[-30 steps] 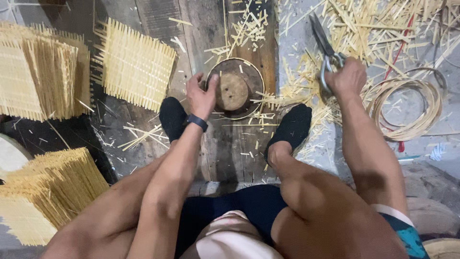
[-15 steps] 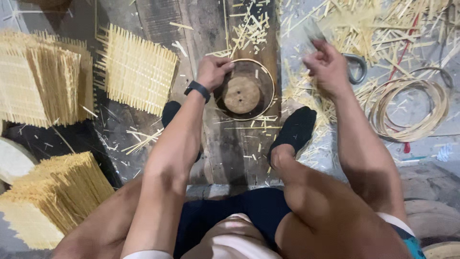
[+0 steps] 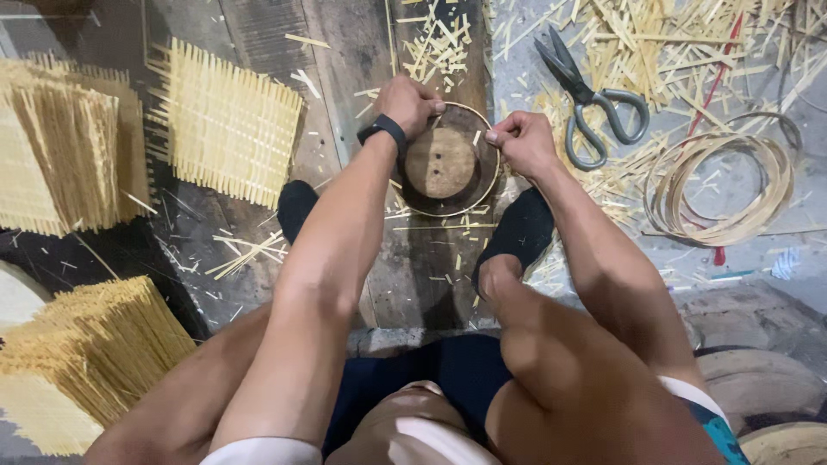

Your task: The person sits on the floor and repeatedly places a circular bamboo frame onto a square woven mat. They then use shears to trim the excess bamboo strips protruding from the frame's edge. The process is repeated multiple times with different mats.

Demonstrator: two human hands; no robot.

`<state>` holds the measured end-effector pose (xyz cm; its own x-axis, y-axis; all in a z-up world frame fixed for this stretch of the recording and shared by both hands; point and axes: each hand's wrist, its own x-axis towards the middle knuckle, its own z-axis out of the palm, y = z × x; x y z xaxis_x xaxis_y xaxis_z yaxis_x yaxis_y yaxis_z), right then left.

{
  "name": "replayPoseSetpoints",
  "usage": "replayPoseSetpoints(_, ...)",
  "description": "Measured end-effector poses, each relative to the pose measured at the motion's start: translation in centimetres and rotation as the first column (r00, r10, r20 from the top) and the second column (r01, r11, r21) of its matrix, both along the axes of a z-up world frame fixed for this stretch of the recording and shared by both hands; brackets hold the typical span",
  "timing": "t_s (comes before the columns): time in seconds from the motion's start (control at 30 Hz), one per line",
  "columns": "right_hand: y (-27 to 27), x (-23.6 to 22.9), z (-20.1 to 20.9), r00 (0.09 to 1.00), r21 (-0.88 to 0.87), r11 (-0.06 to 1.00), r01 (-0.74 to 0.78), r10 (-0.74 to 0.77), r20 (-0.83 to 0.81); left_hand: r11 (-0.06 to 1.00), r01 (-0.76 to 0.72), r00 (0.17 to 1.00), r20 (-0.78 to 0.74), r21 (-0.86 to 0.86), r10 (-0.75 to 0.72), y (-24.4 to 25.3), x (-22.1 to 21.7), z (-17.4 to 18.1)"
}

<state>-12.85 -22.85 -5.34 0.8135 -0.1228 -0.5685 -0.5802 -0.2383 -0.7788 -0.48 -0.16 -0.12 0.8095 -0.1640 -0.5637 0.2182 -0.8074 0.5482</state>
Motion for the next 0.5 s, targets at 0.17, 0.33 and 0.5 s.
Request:
replayPoseSetpoints(0.17, 0.1, -2.9, 1.9, 1.0, 0.089, 0.996, 0.012, -0.01, -0.024, 0.986, -0.164, 0.88, 0.446, -0.036, 0.163, 3.9, -4.4, -2.5)
replayPoseSetpoints(0.33, 0.5, -5.4, 1.3, 0.956, 0.356, 0.89, 0.284, -0.236, -0.174, 0.872, -0.414, 0.91, -0.14, -0.26, 0.391, 10.6, -10.0, -6.9)
replayPoseSetpoints(0.5, 0.0, -5.2, 0.4, 0.954, 0.383, 0.877, 0.289, -0.23, -0.192, 0.687, -0.671, 0.732, -0.39, -0.278, 0.558, 10.2, -10.4, -7.7)
